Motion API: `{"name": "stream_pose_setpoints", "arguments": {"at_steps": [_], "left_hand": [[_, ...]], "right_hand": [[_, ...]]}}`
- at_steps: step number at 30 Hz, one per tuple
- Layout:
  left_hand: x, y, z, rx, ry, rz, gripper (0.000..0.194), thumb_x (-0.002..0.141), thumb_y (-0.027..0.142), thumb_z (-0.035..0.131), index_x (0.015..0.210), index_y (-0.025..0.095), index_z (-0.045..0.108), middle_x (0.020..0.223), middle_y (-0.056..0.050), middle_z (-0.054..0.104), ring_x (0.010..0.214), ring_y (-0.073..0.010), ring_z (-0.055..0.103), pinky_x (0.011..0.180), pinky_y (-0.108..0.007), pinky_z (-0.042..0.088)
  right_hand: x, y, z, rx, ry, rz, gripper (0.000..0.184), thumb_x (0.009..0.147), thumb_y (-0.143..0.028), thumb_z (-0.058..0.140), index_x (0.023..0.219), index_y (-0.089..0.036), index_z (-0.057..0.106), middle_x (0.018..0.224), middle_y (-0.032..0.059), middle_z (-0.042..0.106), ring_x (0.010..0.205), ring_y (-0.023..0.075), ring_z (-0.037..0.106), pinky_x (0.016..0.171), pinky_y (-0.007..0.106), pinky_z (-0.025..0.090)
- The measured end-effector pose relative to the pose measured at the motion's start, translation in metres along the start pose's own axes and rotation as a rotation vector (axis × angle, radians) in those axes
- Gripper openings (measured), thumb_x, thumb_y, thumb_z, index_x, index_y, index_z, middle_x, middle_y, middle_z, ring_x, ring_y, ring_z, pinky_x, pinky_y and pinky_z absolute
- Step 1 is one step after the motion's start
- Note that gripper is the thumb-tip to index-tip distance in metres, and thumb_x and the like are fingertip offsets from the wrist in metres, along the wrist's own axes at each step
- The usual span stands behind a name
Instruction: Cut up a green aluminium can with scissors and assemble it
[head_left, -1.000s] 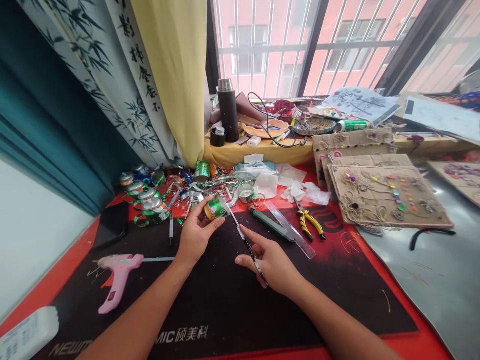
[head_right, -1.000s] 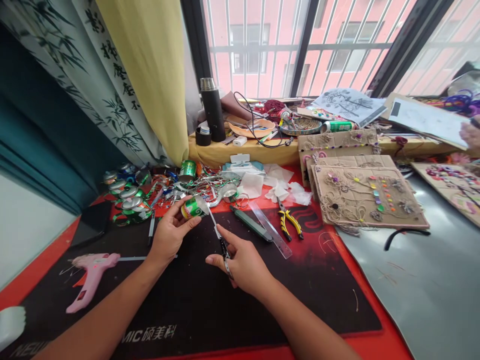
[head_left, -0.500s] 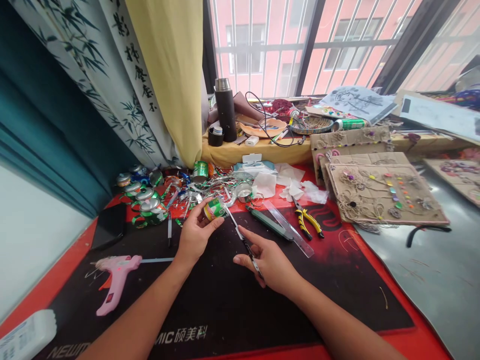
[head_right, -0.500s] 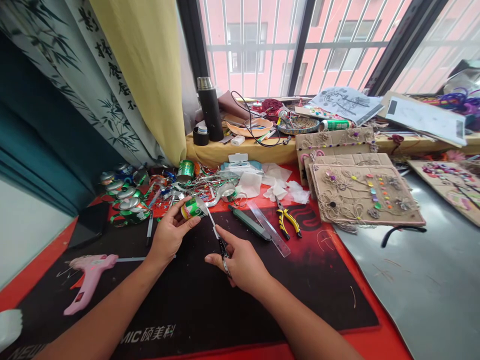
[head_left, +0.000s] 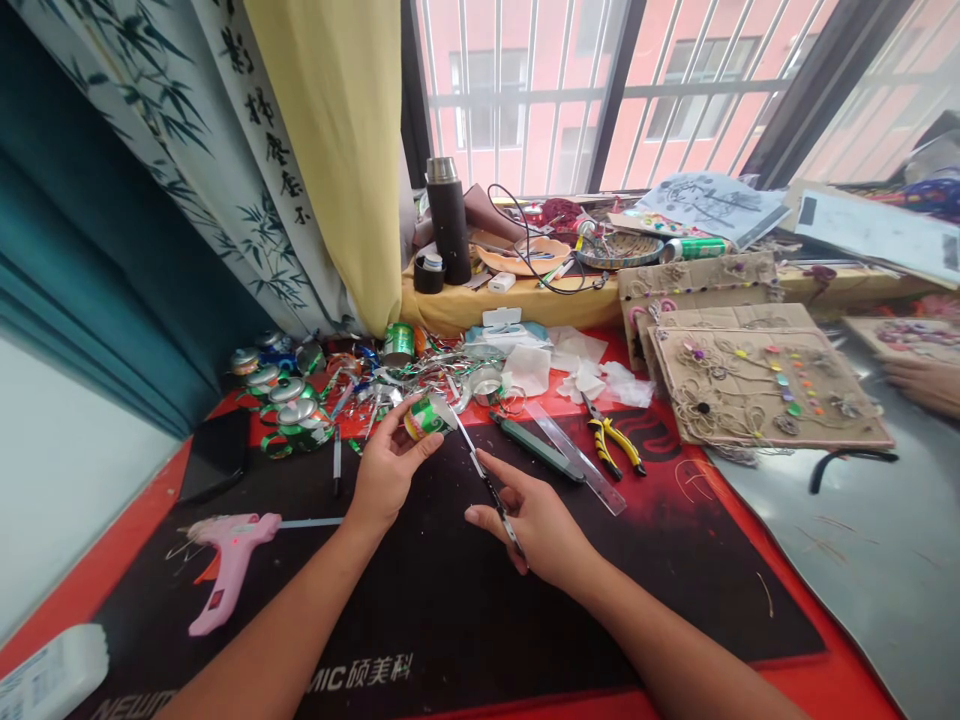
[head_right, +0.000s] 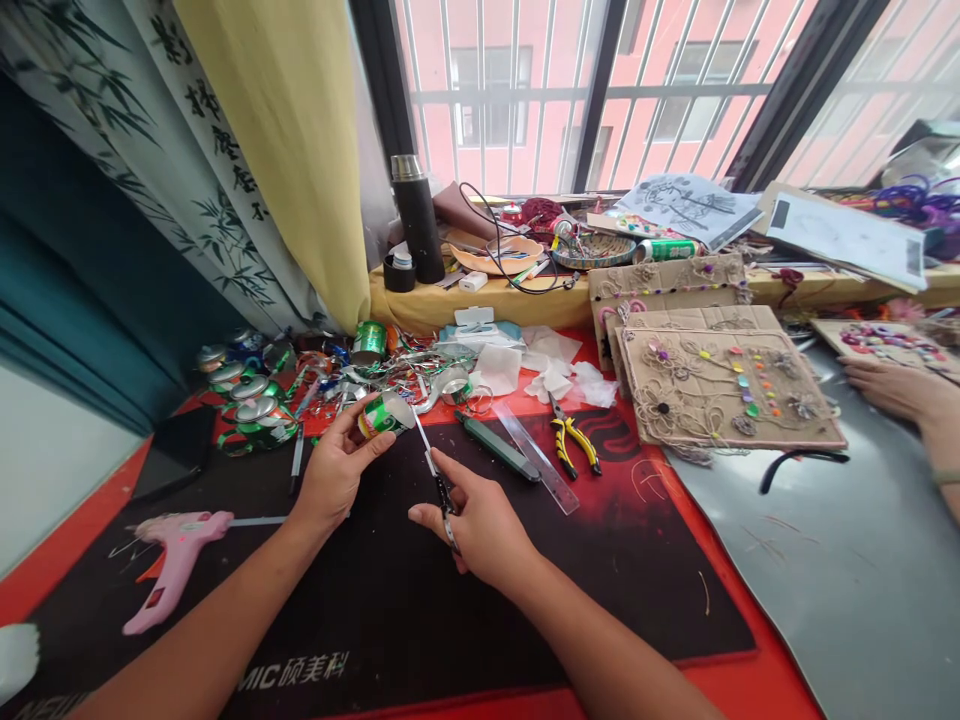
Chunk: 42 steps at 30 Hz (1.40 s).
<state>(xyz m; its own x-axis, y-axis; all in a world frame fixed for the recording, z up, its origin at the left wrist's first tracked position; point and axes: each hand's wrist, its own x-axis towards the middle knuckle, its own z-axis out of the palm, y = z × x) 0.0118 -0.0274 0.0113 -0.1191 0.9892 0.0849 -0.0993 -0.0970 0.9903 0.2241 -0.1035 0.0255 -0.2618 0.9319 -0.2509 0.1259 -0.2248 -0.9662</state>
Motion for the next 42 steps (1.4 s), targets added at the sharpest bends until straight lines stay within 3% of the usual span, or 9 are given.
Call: {"name": "stream_pose_setpoints", "arguments": {"at_steps": [6, 13, 20, 27, 42], "left_hand": [[0.0006, -0.0022, 0.0003, -0.082, 0.014, -0.020, 0.076, 0.071, 0.042, 0.097, 0.139, 0.025, 0.068, 0.134, -0.010, 0.075, 0.123, -0.0301, 0.071, 0.097, -0.040, 0.060], [0.0008, -0.0001, 0.0012, -0.162, 0.006, -0.057, 0.054, 0.076, 0.052, 0.094, 0.115, 0.020, 0.074, 0.102, -0.005, 0.077, 0.089, -0.0225, 0.076, 0.077, -0.034, 0.061], [0.0011, 0.0008, 0.0017, -0.220, -0.012, -0.093, 0.052, 0.075, 0.063, 0.092, 0.090, 0.018, 0.071, 0.084, -0.002, 0.075, 0.079, -0.0218, 0.076, 0.073, -0.035, 0.063], [0.0008, -0.0027, 0.0019, -0.222, 0.008, -0.133, 0.059, 0.076, 0.073, 0.086, 0.088, 0.016, 0.075, 0.081, -0.007, 0.078, 0.077, -0.0231, 0.077, 0.072, -0.036, 0.063], [0.0012, -0.0036, 0.0003, -0.235, -0.007, -0.136, 0.056, 0.074, 0.067, 0.090, 0.090, 0.016, 0.074, 0.087, -0.005, 0.077, 0.077, -0.0209, 0.076, 0.069, -0.033, 0.064]], "right_hand": [[0.0013, -0.0046, -0.0049, 0.068, 0.088, -0.017, 0.090, 0.089, -0.046, 0.084, 0.167, -0.021, 0.046, 0.059, -0.0132, 0.044, 0.033, 0.0075, 0.043, 0.033, 0.019, 0.027], [0.0023, -0.0046, -0.0047, 0.084, 0.072, -0.018, 0.095, 0.088, -0.049, 0.081, 0.169, -0.018, 0.042, 0.058, -0.0139, 0.043, 0.033, 0.0086, 0.044, 0.032, 0.019, 0.026], [0.0014, -0.0060, -0.0037, 0.079, 0.079, -0.021, 0.096, 0.086, -0.054, 0.082, 0.167, -0.018, 0.045, 0.057, -0.0146, 0.042, 0.033, 0.0092, 0.045, 0.033, 0.019, 0.027], [0.0006, -0.0063, -0.0026, 0.077, 0.065, -0.011, 0.097, 0.086, -0.054, 0.080, 0.167, -0.017, 0.044, 0.056, -0.0150, 0.039, 0.033, 0.0091, 0.044, 0.033, 0.019, 0.026], [0.0018, -0.0042, -0.0027, 0.053, 0.064, -0.020, 0.100, 0.085, -0.059, 0.080, 0.168, -0.016, 0.043, 0.058, -0.0147, 0.038, 0.033, 0.0088, 0.043, 0.032, 0.019, 0.027]]}}
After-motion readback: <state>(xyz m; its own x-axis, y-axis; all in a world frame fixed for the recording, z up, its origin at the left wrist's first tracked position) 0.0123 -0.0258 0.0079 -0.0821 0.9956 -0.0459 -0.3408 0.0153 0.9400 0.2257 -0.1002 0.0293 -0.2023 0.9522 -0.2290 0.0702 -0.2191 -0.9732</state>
